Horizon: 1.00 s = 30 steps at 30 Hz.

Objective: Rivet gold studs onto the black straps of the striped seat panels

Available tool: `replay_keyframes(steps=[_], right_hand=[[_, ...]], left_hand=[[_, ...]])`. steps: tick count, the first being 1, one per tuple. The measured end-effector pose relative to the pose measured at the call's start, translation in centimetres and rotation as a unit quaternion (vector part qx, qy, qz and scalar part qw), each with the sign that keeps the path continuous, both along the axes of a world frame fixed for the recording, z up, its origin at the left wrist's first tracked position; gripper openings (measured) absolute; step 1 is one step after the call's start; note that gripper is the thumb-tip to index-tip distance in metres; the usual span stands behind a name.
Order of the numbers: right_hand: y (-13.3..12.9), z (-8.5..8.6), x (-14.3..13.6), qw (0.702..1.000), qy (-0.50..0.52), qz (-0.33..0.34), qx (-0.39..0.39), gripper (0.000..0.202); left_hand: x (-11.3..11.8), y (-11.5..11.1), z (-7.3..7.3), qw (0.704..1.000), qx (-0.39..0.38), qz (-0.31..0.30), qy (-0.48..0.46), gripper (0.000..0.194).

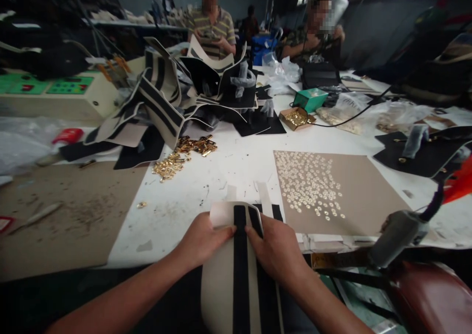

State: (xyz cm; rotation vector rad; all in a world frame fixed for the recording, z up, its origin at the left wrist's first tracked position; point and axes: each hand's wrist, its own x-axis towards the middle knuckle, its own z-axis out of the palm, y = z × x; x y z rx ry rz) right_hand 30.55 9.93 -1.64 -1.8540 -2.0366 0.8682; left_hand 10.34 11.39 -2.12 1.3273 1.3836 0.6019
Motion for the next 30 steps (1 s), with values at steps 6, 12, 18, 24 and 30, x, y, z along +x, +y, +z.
replay_keyframes(steps=[6,12,18,24,30], right_hand=[[0.3,-0.2,0.3,1.0,0.008,-0.014,-0.021,0.033],[0.7,-0.4,0.4,0.999,0.028,-0.013,-0.03,0.038],[1.0,-0.1,0.6,0.995,0.061,-0.039,-0.064,0.035],[0.6,0.2,0.4,0.994,0.076,-0.048,-0.061,0.034],[-0.7,0.3,0.1,0.993,0.089,-0.061,-0.038,0.033]], left_hand=[[0.0,-0.1,-0.2,0.999,0.008,-0.004,-0.031,0.017],[0.1,-0.2,-0.5,0.998,0.013,0.004,-0.067,0.017],[-0.1,-0.4,-0.9,0.993,0.003,0.018,-0.12,0.026],[0.0,-0.7,-0.8,0.993,0.009,0.02,-0.115,0.021],[0.3,-1.3,-0.2,0.993,-0.004,0.021,-0.117,0.023]])
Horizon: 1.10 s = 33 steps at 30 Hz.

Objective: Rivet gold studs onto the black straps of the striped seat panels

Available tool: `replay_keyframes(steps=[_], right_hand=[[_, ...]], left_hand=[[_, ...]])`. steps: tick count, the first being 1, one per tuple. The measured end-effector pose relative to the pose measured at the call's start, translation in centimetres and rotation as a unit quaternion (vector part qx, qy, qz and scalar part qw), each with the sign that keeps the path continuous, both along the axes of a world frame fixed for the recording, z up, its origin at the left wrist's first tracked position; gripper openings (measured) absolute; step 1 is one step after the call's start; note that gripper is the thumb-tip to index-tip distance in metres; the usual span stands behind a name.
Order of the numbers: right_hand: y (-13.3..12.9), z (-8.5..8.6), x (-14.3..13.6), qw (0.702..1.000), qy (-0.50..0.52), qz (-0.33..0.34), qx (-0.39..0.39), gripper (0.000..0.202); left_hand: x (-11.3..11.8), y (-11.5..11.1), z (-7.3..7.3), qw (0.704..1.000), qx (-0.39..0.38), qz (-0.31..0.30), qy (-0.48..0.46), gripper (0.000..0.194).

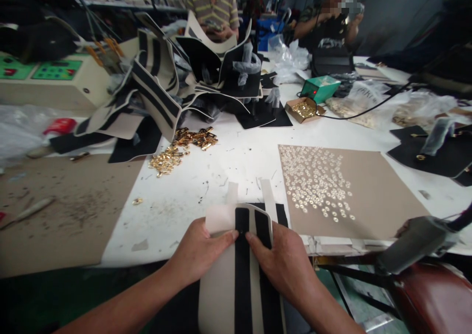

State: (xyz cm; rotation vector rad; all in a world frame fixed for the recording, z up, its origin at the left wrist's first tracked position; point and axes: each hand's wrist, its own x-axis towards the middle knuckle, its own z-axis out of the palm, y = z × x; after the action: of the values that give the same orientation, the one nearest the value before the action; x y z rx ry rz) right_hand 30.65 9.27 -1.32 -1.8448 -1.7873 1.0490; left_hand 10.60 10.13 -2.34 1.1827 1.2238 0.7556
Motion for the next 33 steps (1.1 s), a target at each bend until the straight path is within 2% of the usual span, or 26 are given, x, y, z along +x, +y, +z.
replay_keyframes(steps=[7,15,22,26,29,33], right_hand=[[0.8,0.5,-0.1,0.999,0.041,-0.011,0.004,0.031],[1.8,1.0,0.4,0.995,0.09,-0.017,-0.029,0.028],[2.1,1.4,0.5,0.995,0.092,-0.013,-0.023,0.025],[1.6,1.4,0.4,0.998,0.061,0.003,-0.003,0.025],[0.2,0.7,0.3,0.999,0.041,0.03,-0.013,0.029],[-2.4,-1.8,0.8,0.999,0.027,0.031,-0.013,0.033]], left_hand=[[-0.2,0.6,-0.1,0.998,-0.063,0.026,-0.017,0.028],[0.6,0.8,0.9,0.988,-0.115,0.068,-0.081,0.037],[0.7,1.1,0.8,0.99,-0.1,0.059,-0.075,0.037],[0.5,0.7,1.4,0.997,-0.059,0.045,0.008,0.03],[0.4,-0.7,1.7,0.999,-0.034,0.017,0.027,0.025],[0.5,-3.3,0.7,0.999,-0.05,-0.014,0.012,0.028]])
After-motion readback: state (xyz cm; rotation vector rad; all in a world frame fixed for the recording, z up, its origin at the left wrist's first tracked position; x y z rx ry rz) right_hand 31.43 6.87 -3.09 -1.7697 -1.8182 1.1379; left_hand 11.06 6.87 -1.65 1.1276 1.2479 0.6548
